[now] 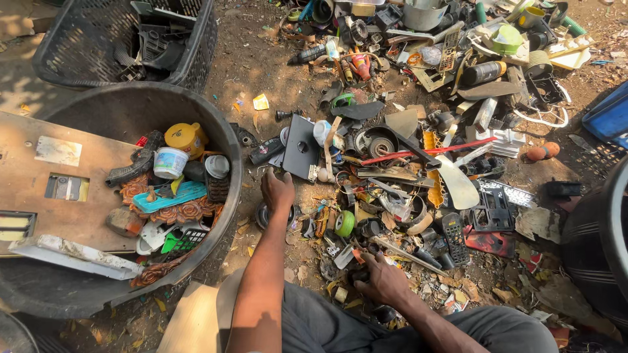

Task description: The person sits on the ground and sorts through a large pile of mixed debris, picking up various items such as plastic pieces, metal parts, and electronic components. They inspect each item and place selected pieces into nearby bins or baskets.

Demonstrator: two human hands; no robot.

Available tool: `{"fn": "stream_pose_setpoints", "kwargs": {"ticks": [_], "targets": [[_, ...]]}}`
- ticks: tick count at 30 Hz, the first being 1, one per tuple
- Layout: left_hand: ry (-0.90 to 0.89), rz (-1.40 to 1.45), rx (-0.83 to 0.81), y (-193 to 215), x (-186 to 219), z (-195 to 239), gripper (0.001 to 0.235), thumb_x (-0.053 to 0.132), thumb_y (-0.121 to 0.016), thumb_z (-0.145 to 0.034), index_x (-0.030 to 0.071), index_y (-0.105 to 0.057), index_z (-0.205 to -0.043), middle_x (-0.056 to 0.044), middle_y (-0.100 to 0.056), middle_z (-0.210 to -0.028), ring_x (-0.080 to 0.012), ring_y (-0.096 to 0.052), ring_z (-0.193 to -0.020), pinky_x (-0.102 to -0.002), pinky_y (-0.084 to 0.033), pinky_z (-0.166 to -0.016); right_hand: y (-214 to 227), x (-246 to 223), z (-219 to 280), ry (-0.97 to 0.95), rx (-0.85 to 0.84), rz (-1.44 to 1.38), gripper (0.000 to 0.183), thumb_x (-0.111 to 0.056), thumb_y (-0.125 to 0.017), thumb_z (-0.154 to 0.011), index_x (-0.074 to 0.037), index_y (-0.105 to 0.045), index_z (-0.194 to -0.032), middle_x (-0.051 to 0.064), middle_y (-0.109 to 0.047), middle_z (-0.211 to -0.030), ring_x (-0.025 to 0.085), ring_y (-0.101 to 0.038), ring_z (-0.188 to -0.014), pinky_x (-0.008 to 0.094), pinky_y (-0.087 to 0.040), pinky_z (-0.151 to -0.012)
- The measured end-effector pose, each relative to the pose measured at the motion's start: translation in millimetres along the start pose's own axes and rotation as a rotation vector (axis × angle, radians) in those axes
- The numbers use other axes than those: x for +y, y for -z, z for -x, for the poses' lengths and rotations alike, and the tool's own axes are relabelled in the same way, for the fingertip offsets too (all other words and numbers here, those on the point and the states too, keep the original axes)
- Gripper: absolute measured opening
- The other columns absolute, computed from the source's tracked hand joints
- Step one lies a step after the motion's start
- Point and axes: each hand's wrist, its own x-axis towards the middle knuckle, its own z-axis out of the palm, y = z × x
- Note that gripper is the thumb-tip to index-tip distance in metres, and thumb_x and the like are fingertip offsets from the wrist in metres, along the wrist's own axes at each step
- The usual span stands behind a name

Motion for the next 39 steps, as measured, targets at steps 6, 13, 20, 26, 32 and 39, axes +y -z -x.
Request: {"fn": "stream_pose_setpoints", "kwargs": {"ticks": [6,13,20,26,32,39], "targets": [[0.081,-0.080,-0.155,-32,57,8,0.028,0.024,-0.061,-0.098,0.007,-0.069,-0.118,-0.014,-0.073,-0.099,-0.0307,-0.072,-0.091,-0.050,-0.058,-0.082,-8,21,-22,0.302,0.191,-0.283,0.086,-0.062,-0.072,-0.087,-0.011,-0.041,-0.149,0.015,-0.061,-0.131,0.034,-0.069,-0.108,0.047,-0.056,-0.094],[-0.846,-0.119,0.266,27,71,73,0.011,0.012,-0.059,-0.102,0.004,-0.065,-0.106,-0.006,-0.069,-0.082,-0.0152,-0.064,-0.065,-0.032,-0.054,-0.054,-6,13,-22,0.199,0.136,-0.109,0.074,-0.059,-0.066,-0.089,-0.015,-0.049,-0.146,0.013,-0.060,-0.132,0.032,-0.070,-0.106,0.044,-0.059,-0.095],[-0.063,0.566,0.386,221,74,84,0.022,0.012,-0.064,-0.098,-0.006,-0.062,-0.110,-0.010,-0.066,-0.079,-0.0150,-0.061,-0.060,-0.029,-0.051,-0.051,-13,18,-13,0.185,0.117,-0.113,0.072,-0.060,-0.062,-0.092,-0.017,-0.047,-0.148,0.012,-0.058,-0.135,0.030,-0.070,-0.109,0.044,-0.059,-0.096],[0.242,0.830,-0.459,179,77,144,0.046,0.023,-0.067,-0.095,-0.003,-0.060,-0.132,-0.015,-0.073,-0.100,-0.0166,-0.069,-0.068,-0.026,-0.057,-0.053,-9,6,-5,0.199,0.163,-0.094,0.081,-0.059,-0.070,-0.086,-0.016,-0.042,-0.150,0.013,-0.058,-0.133,0.032,-0.069,-0.109,0.046,-0.058,-0.096],[-0.200,-0.291,-0.692,40,64,63,0.065,0.034,-0.063,-0.095,0.003,-0.047,-0.150,-0.022,-0.055,-0.142,-0.0330,-0.056,-0.128,-0.047,-0.046,-0.106,-12,0,0,0.177,0.086,-0.142,0.083,-0.044,-0.071,-0.079,-0.019,-0.039,-0.151,0.014,-0.057,-0.131,0.033,-0.071,-0.106,0.044,-0.063,-0.092],[-0.260,-0.313,-0.363,-19,46,-29,0.033,0.015,-0.065,-0.096,0.007,-0.064,-0.128,-0.018,-0.065,-0.124,-0.0313,-0.067,-0.107,-0.043,-0.055,-0.088,18,25,-31,0.276,0.745,-0.398,0.087,-0.039,-0.085,-0.079,-0.001,-0.041,-0.143,0.029,-0.038,-0.147,0.046,-0.055,-0.121,0.054,-0.051,-0.097]]}}
